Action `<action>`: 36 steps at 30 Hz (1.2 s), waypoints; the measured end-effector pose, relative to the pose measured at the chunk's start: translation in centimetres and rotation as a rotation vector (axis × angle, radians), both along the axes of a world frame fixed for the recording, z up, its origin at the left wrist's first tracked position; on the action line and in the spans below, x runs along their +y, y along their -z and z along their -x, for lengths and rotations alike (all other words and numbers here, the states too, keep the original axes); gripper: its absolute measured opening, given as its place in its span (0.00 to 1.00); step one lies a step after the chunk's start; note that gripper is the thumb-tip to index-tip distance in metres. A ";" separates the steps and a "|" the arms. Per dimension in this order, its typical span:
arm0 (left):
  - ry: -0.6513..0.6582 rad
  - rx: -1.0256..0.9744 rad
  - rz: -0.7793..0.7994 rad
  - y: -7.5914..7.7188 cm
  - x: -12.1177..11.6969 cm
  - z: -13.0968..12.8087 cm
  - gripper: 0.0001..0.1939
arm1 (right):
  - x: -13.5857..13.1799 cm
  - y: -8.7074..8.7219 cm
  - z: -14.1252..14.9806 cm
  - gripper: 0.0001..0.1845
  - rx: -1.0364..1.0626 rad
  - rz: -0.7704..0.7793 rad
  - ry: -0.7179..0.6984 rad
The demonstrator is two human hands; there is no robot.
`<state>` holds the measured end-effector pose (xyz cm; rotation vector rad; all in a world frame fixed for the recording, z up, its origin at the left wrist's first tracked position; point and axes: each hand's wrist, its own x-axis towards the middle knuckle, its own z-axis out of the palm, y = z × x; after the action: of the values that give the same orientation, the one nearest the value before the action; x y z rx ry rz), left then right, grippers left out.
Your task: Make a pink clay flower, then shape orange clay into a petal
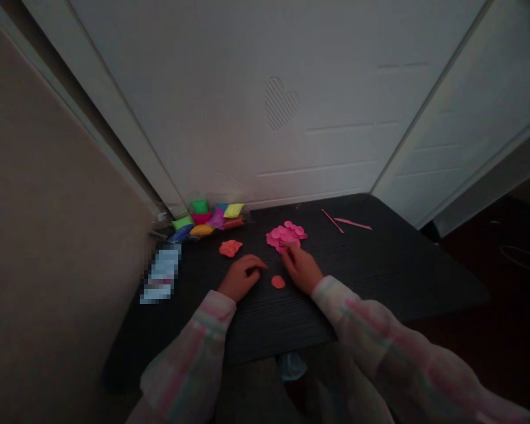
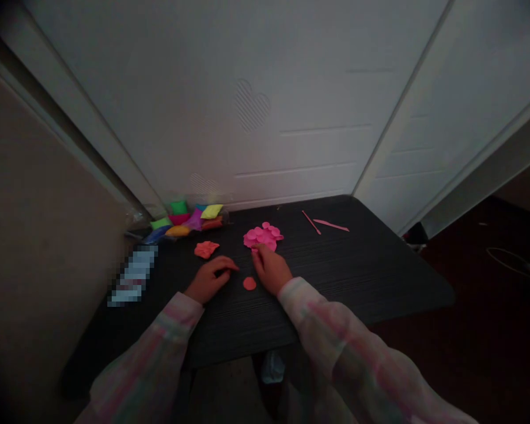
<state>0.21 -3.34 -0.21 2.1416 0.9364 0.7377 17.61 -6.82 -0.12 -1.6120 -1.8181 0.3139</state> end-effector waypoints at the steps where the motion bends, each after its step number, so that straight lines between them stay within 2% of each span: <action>1: -0.067 -0.017 0.004 0.1 0.2 0.1 0.11 | 0.4 -0.1 0.8 0.14 -0.106 -0.002 -0.041; 4: -0.202 -0.044 0.025 0.4 0.5 0.2 0.10 | 1.5 -0.2 2.5 0.14 -0.257 -0.001 -0.104; 10: -0.283 -0.063 0.001 0.6 0.6 0.0 0.08 | 2.3 0.1 3.8 0.14 -0.432 0.027 -0.158; 16: -0.425 -0.115 0.009 0.8 0.8 0.1 0.07 | 2.3 0.0 4.7 0.13 -0.622 0.047 -0.221; 23: -0.585 -0.411 0.005 1.4 1.4 0.3 0.06 | 2.2 -0.6 5.5 0.14 -0.728 0.026 -0.287; 27: -0.603 -0.439 0.061 1.7 1.5 0.2 0.06 | 2.5 -0.2 5.0 0.14 -0.734 0.032 -0.215; 31: -0.563 -0.420 0.037 1.7 1.3 0.1 0.06 | 2.4 0.0 4.6 0.17 -0.720 -0.003 -0.145; 36: -0.569 -0.398 -0.008 1.4 1.1 0.0 0.06 | 2.0 0.0 5.2 0.15 -0.763 -0.112 -0.232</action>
<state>0.20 -2.23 -1.62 1.6375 1.3238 1.3832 12.37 -4.79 -0.10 -1.5532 -2.5374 -0.3565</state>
